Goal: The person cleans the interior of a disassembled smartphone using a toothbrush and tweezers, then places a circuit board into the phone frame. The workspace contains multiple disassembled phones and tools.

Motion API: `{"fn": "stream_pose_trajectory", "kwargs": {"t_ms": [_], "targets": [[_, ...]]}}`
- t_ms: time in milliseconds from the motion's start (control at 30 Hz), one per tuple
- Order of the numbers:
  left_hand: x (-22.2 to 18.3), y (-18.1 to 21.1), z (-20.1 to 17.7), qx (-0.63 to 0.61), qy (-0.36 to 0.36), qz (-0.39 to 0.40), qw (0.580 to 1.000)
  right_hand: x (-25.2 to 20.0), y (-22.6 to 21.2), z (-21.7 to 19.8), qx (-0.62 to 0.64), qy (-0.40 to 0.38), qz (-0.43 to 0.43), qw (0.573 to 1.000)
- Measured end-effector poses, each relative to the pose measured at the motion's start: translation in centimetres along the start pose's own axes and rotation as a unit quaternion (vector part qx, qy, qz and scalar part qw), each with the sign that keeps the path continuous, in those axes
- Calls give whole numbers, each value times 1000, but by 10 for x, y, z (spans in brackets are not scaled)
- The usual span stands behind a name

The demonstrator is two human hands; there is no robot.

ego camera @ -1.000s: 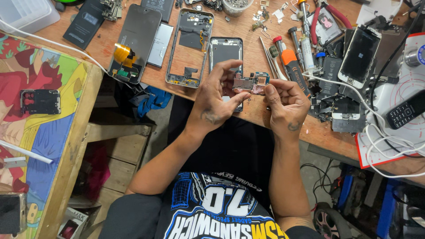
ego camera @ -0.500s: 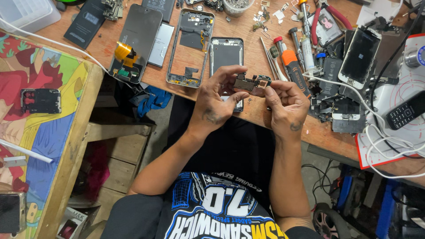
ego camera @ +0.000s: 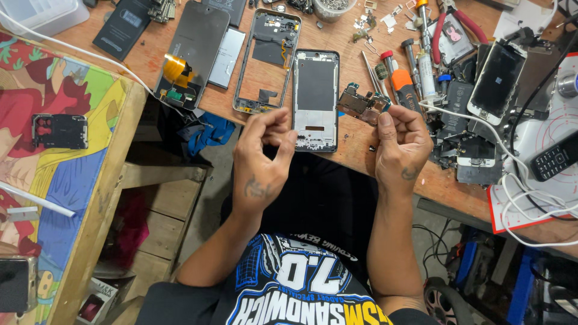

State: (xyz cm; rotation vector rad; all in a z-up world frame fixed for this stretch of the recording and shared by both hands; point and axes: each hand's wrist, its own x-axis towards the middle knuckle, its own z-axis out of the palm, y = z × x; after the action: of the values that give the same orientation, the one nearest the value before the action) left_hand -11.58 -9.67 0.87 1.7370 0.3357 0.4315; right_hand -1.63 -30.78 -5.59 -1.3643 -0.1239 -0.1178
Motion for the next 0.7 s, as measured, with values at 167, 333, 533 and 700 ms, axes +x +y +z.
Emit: {"fn": "stream_pose_trajectory", "kwargs": {"t_ms": [167, 333, 533, 700], "targets": [[-19, 4, 1, -17, -28, 13, 999, 2, -5, 5, 49, -21, 4, 999], [-18, 9, 3, -35, -38, 15, 999, -3, -12, 17, 136, -60, 22, 989], [-8, 14, 11, 74, -16, 38, 996, -9, -3, 23, 167, -55, 34, 984], [20, 8, 36, 166, -34, 88, 982, -11, 0, 19, 178, -62, 52, 981]]}}
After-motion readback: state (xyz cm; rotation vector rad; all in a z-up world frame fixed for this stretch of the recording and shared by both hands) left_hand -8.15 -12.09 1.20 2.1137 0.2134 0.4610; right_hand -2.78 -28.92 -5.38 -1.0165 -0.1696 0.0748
